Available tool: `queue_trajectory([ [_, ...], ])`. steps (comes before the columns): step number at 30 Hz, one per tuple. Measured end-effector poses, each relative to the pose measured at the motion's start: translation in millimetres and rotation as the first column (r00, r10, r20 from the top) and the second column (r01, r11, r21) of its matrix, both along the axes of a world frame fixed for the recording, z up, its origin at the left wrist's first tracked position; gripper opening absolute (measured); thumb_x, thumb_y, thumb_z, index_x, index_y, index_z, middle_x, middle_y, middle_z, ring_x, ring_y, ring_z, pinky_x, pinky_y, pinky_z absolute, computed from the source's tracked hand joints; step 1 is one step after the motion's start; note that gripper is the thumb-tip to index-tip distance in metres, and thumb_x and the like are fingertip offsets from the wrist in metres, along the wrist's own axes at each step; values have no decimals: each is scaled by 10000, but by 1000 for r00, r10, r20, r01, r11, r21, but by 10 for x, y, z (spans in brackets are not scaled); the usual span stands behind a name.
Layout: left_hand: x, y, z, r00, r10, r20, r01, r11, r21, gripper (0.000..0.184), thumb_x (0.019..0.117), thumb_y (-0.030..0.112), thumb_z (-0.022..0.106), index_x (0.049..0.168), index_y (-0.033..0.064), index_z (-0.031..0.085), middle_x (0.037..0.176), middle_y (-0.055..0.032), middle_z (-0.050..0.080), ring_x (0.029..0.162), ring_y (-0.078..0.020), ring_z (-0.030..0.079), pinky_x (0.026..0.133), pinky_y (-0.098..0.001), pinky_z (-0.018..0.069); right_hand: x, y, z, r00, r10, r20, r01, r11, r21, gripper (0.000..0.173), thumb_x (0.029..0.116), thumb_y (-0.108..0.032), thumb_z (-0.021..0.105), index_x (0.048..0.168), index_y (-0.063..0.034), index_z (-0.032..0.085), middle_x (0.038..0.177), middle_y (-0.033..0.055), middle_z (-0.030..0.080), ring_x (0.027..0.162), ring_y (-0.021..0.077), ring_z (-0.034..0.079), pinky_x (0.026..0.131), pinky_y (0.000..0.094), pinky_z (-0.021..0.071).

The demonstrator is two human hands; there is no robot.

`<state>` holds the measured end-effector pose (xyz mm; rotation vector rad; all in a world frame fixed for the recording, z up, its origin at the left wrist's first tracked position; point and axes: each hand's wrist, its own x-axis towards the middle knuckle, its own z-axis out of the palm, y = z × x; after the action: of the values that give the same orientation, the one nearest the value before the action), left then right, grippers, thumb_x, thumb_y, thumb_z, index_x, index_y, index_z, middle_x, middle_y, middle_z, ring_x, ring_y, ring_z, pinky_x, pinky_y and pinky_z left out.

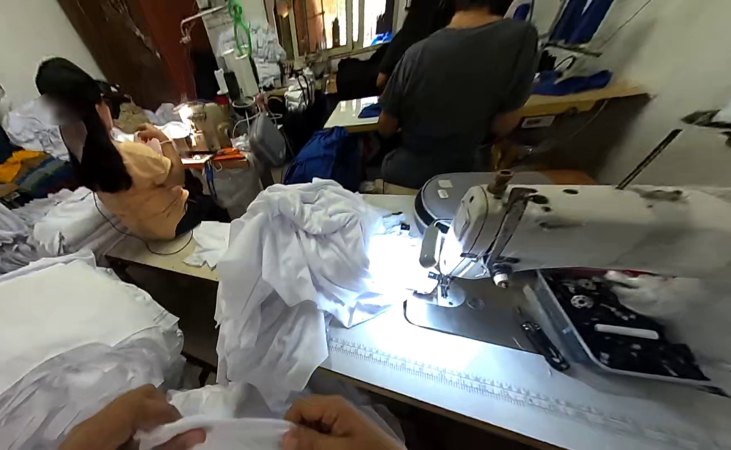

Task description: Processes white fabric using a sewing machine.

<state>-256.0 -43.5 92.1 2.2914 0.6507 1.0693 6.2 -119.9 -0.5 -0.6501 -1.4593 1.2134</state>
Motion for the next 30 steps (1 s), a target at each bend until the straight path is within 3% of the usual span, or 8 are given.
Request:
queue_trajectory([
  [3, 184, -40, 297, 993, 85, -85, -71, 985, 155, 175, 971, 263, 724, 1078, 125, 719, 906, 54, 707, 800, 56, 616, 719, -131, 512, 360, -12, 440, 970, -237, 49, 217, 942, 256, 226, 1044, -168, 588, 981, 17, 701, 790, 4, 666, 692, -39, 583, 643, 123, 496],
  [6, 418, -174, 638, 994, 61, -87, -44, 981, 190, 200, 1009, 308, 664, 1146, 168, 707, 999, 132, 713, 874, 106, 616, 767, -92, 507, 715, -252, 1082, 885, -447, 128, 327, 795, 511, 211, 1049, -187, 586, 1005, -15, 701, 809, -15, 672, 714, -48, 592, 662, 103, 508],
  [10, 830, -10, 898, 989, -144, -41, 150, 963, 226, 326, 1065, 458, 496, 1044, 212, 709, 926, 191, 665, 844, 109, 606, 737, -86, 500, 1035, -710, 1469, 768, -606, 208, 429, 728, 536, 192, 1045, -264, 597, 1022, -102, 698, 864, -92, 673, 773, -79, 595, 689, 80, 501],
  [16, 2079, 500, 123, 919, -296, -260, 330, 939, 98, 133, 954, 171, 682, 950, 57, 751, 892, -30, 699, 825, -82, 655, 747, -268, 561, 1485, -865, 507, 449, -826, 342, 768, 552, 325, 215, 999, -324, 619, 1186, -244, 689, 786, -152, 616, 618, -86, 535, 563, 74, 466],
  [20, 2863, 547, -747, 854, -183, -488, 235, 971, 47, 162, 979, 191, 673, 1043, 62, 746, 963, -148, 696, 920, -323, 691, 801, -555, 545, 1759, -898, -256, 173, -793, 584, 792, 464, 396, 283, 968, -192, 544, 1137, -132, 762, 992, 4, 733, 863, 92, 685, 779, 305, 588],
  [23, 3235, 397, -1080, 784, -12, -621, 127, 982, 141, 206, 1000, 276, 651, 1111, 144, 762, 1134, -130, 710, 1164, -338, 628, 973, -570, 447, 1854, -919, -564, 23, -684, 729, 761, 485, 431, 337, 932, -92, 562, 1188, -141, 776, 810, 72, 633, 654, 229, 627, 547, 443, 526],
  [25, 3388, 288, -1182, 717, 97, -690, 56, 979, 196, 225, 1009, 256, 627, 1172, 169, 756, 1254, -137, 677, 1281, -360, 551, 1024, -581, 382, 1880, -921, -627, -45, -617, 786, 738, 509, 442, 350, 922, -67, 604, 1224, -144, 765, 760, 91, 613, 615, 272, 623, 520, 472, 513],
  [30, 3463, -132, -1278, 734, 263, -627, -82, 950, 302, 251, 972, 82, 620, 1199, 70, 726, 1008, -160, 738, 986, -351, 703, 876, -499, 542, 1941, -914, -648, -80, -577, 813, 681, 564, 467, 358, 912, -88, 609, 1240, -110, 751, 754, 115, 608, 631, 309, 630, 552, 495, 516],
])
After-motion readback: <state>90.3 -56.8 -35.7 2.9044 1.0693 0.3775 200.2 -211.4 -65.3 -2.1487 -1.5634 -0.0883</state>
